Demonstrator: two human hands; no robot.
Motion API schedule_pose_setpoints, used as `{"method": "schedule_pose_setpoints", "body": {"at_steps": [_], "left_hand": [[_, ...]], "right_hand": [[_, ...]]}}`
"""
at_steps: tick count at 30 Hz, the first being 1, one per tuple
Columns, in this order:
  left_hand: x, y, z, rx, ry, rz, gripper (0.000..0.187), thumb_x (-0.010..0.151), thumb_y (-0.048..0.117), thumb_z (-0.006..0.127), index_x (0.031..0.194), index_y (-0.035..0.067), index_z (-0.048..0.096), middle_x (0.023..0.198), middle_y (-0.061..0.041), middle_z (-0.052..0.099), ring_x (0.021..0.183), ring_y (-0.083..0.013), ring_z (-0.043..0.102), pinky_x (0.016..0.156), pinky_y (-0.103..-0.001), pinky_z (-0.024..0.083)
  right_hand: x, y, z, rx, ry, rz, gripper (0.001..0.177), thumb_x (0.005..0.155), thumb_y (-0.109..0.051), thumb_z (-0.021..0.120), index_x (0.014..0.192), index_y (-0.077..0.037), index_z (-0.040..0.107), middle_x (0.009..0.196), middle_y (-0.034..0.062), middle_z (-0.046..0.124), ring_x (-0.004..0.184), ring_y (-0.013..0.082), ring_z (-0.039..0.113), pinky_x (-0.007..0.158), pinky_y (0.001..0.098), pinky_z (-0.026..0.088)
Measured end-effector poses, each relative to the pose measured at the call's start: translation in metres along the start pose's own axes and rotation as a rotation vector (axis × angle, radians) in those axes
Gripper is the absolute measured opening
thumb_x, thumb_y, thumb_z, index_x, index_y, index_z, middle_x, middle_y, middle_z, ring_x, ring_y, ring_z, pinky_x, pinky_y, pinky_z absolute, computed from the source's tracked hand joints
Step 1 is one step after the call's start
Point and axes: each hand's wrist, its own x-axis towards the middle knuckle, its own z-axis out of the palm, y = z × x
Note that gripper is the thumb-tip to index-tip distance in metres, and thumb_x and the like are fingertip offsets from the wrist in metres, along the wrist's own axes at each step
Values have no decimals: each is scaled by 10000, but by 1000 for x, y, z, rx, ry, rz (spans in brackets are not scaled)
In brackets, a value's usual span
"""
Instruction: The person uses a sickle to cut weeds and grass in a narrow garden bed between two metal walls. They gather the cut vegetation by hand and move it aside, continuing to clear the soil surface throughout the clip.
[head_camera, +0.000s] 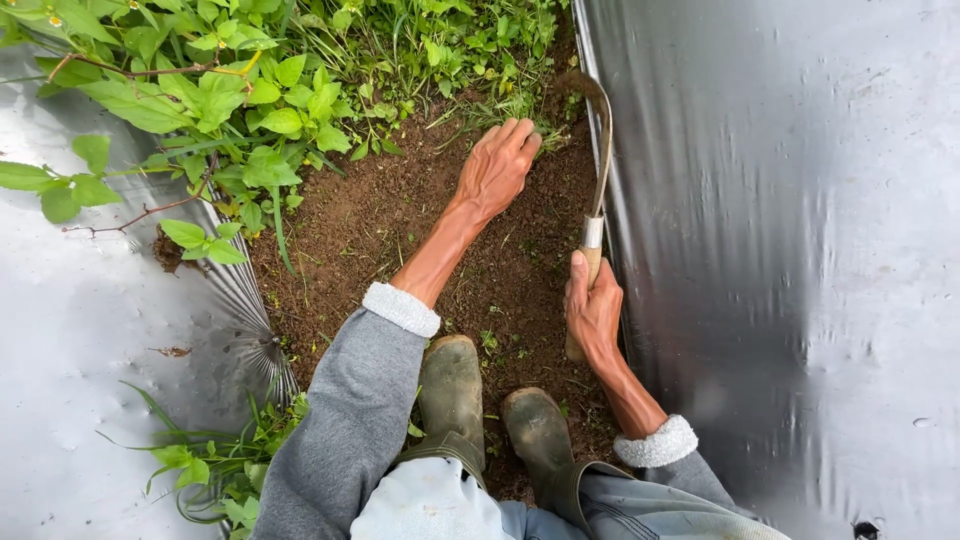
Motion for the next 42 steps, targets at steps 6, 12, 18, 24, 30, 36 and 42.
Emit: {"method": "schedule_pose_setpoints", "body": {"at_steps": [6, 12, 18, 24, 30, 36, 42], "left_hand": [[31, 3, -5, 168, 131, 61, 150, 911, -20, 502, 967, 73, 606, 943, -58, 557, 824, -171, 466, 697, -295, 379], [79, -4, 40, 137, 12, -93, 818, 865, -6, 638, 1549, -30, 191, 1424, -167, 528, 1165, -211, 592, 979, -333, 517], [73, -13, 57, 119, 103, 10, 140, 881, -42, 575, 987, 38, 620, 817, -66, 595, 714, -187, 516, 584, -326, 475], [9, -38, 16, -122, -6, -156, 160, 985, -16, 447, 979, 47, 594, 863, -59, 587, 723, -194, 526, 537, -335, 488], [-24, -34, -24, -116, 25, -114, 108, 976, 35, 604, 993, 59, 708, 885, -90, 674, 842, -191, 631, 745, -297, 551], [-12, -3, -38, -181, -9, -165, 141, 992, 44, 588, 1027, 23, 724, 904, -120, 693, 834, -196, 623, 764, -322, 559], [-30, 16, -33, -237, 24, -179, 192, 931, -22, 630, 1096, 33, 711, 1032, -121, 680, 966, -218, 635, 803, -321, 571]], "right_hand": [[-2, -1, -10, 353, -60, 34, 343, 1073, -407, 471, 893, -116, 473, 621, 0, 495, 457, 99, 466, 388, 267, 422], [4, -11, -18, 464, -2, 44, 353, 1074, -411, 465, 890, -110, 456, 615, 6, 457, 452, 94, 441, 377, 262, 416], [5, -9, -11, 420, -26, 37, 356, 1070, -427, 462, 906, -113, 482, 626, 4, 482, 456, 90, 456, 381, 260, 436], [10, -14, -7, 355, -38, 74, 329, 1057, -414, 497, 961, -99, 501, 625, 6, 506, 460, 102, 483, 381, 265, 449], [0, -10, 4, 116, -59, -16, 439, 1121, -378, 463, 856, -32, 524, 514, 99, 565, 412, 154, 567, 416, 296, 491], [11, 11, 2, -26, 11, -126, 412, 1098, -393, 542, 893, -37, 534, 559, 130, 558, 448, 226, 564, 446, 359, 436], [-10, 21, -5, -73, 10, -115, 402, 1108, -365, 513, 886, -31, 533, 585, 144, 584, 475, 249, 563, 463, 375, 437]]}}
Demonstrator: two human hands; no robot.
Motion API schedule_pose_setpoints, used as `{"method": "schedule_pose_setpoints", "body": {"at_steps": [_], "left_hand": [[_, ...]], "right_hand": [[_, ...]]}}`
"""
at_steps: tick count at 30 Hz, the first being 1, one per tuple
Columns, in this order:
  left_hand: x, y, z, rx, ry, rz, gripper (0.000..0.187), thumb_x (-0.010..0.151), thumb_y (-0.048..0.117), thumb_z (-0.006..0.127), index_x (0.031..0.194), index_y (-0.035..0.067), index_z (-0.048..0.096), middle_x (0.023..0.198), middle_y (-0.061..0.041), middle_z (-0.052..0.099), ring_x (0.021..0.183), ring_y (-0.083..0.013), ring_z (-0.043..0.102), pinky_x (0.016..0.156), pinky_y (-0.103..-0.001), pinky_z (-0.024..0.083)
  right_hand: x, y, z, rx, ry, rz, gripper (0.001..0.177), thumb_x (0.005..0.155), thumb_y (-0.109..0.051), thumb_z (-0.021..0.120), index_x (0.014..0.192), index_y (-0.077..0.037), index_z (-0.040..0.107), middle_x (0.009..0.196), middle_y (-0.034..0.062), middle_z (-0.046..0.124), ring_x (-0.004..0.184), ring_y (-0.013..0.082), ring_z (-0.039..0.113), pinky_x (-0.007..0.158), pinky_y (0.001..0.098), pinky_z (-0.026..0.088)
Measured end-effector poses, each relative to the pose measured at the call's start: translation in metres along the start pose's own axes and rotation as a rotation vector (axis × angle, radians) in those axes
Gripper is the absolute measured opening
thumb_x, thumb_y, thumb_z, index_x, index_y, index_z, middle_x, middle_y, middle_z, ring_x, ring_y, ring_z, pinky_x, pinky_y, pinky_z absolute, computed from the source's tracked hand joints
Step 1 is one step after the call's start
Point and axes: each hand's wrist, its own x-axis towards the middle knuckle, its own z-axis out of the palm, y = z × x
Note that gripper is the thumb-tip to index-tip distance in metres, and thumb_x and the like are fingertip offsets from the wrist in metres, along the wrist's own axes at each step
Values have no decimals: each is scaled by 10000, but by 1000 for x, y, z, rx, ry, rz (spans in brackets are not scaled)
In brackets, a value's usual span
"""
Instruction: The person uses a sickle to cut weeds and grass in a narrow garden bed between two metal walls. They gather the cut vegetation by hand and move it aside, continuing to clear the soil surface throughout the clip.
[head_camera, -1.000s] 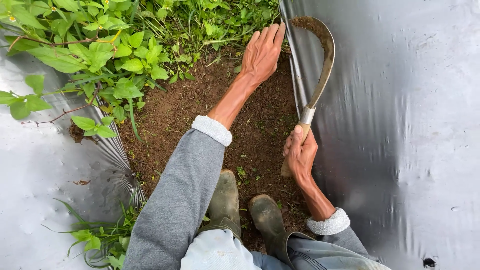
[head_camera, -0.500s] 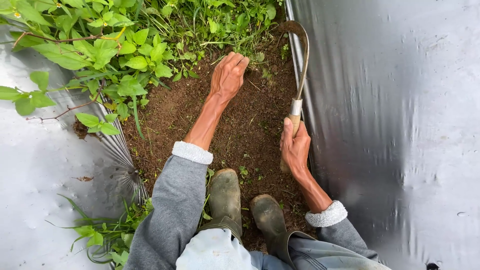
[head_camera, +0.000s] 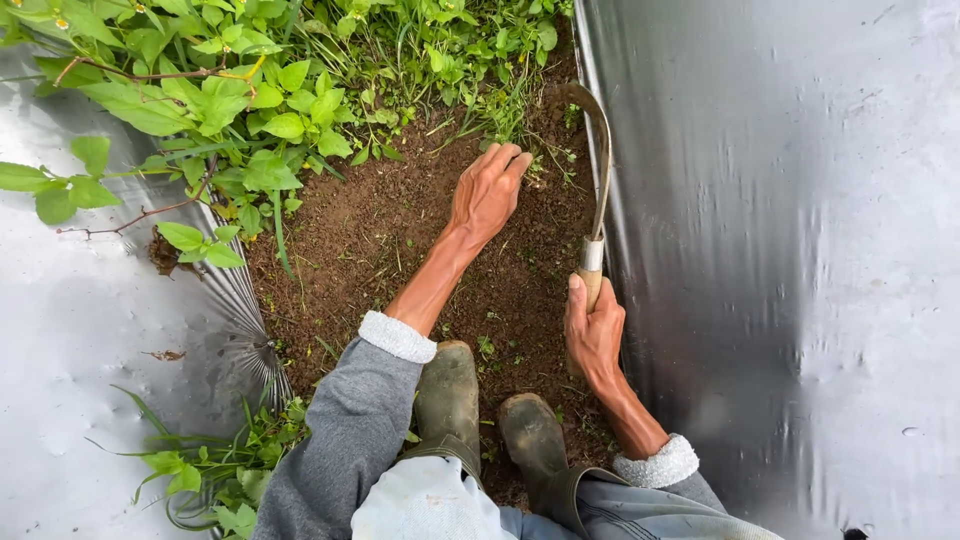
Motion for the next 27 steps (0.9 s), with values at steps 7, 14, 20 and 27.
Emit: {"method": "schedule_pose_setpoints", "body": {"at_steps": [7, 14, 20, 27], "left_hand": [[-7, -8, -14, -55, -6, -41, 242, 929, -42, 611, 1142, 18, 709, 1107, -144, 665, 1047, -274, 630, 824, -377, 583], [-9, -17, -13, -101, -15, -98, 281, 934, -65, 581, 1161, 34, 715, 1114, -135, 674, 1081, -263, 639, 837, -358, 588], [-17, -28, 4, -88, -17, -96, 288, 936, -49, 575, 1168, 53, 712, 1161, -116, 664, 1120, -262, 633, 832, -356, 597], [-18, -23, -6, -165, -23, -177, 313, 947, -61, 531, 1184, 45, 706, 1175, -128, 663, 1115, -268, 647, 829, -373, 603]], "right_hand": [[12, -22, 11, 131, 10, -15, 414, 1108, -372, 480, 860, -45, 527, 546, 120, 570, 437, 203, 556, 436, 338, 446], [21, -21, 7, 123, -11, -3, 403, 1100, -350, 494, 855, -30, 513, 514, 151, 574, 381, 233, 569, 379, 357, 440], [-10, -31, 15, 303, -138, 186, 416, 1106, -365, 431, 874, -43, 553, 525, 40, 573, 378, 133, 545, 350, 266, 494], [35, -30, 23, 363, -86, 83, 384, 1119, -319, 417, 861, -58, 527, 526, 27, 545, 384, 118, 548, 364, 255, 487]]}}
